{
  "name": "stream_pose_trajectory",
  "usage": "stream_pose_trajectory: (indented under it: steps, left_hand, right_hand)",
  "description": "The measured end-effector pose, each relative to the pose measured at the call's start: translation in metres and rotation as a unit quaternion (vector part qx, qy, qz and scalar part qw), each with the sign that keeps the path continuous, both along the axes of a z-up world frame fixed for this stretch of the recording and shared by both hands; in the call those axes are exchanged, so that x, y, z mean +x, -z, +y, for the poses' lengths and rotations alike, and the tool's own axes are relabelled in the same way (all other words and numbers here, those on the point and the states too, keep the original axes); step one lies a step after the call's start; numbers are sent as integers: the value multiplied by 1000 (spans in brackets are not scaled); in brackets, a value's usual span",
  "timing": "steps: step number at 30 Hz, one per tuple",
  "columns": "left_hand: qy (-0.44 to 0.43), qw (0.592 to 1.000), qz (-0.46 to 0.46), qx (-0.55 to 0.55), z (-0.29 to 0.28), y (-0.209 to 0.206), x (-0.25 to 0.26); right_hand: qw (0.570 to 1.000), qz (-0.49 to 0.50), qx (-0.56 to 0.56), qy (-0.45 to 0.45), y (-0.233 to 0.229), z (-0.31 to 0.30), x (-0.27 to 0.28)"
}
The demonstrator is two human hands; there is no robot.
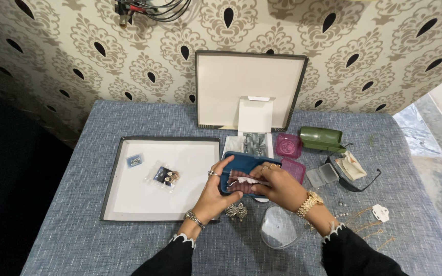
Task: The person sits at a table with jewelry, boxes and cases. They handle earrings and necklaces, open a blue glasses-style case and a fabric pouch, place earrings and a small card into cases and pouches, handle sunglasses, and arrange the jewelry items and their storage containers on the table.
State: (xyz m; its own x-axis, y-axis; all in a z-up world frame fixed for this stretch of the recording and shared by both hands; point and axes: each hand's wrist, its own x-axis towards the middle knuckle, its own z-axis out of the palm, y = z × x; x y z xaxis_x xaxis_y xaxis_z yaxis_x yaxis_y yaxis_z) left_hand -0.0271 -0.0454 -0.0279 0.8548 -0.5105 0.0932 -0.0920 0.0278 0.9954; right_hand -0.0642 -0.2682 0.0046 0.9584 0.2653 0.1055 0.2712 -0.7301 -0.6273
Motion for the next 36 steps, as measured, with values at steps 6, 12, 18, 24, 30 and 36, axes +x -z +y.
stream_pose_trajectory:
  steps: [6, 12, 18, 24, 30, 36]
  left_hand:
    - [14, 996, 84, -28, 0, 1, -1]
    - [1, 992, 126, 7, 2, 0, -1]
    - [15, 989, 140, -50, 2, 6, 3]
    - [12, 992, 111, -55, 0, 15, 6]
    - [-11, 991, 119, -59, -7, 26, 1]
    - [-28, 990, 137, -24, -19, 24, 6]
  right_hand:
    - [986, 150, 73, 24, -4, -4, -2]
    - [990, 133, 52, 19, -7, -5, -2]
    - [978, 189, 68, 55, -11, -20, 7]
    - [939, 192, 261, 120, -14, -49, 6]
    - [906, 187, 326, 195, -12, -66, -15]
    - [840, 243, 406, 266, -1, -78, -39]
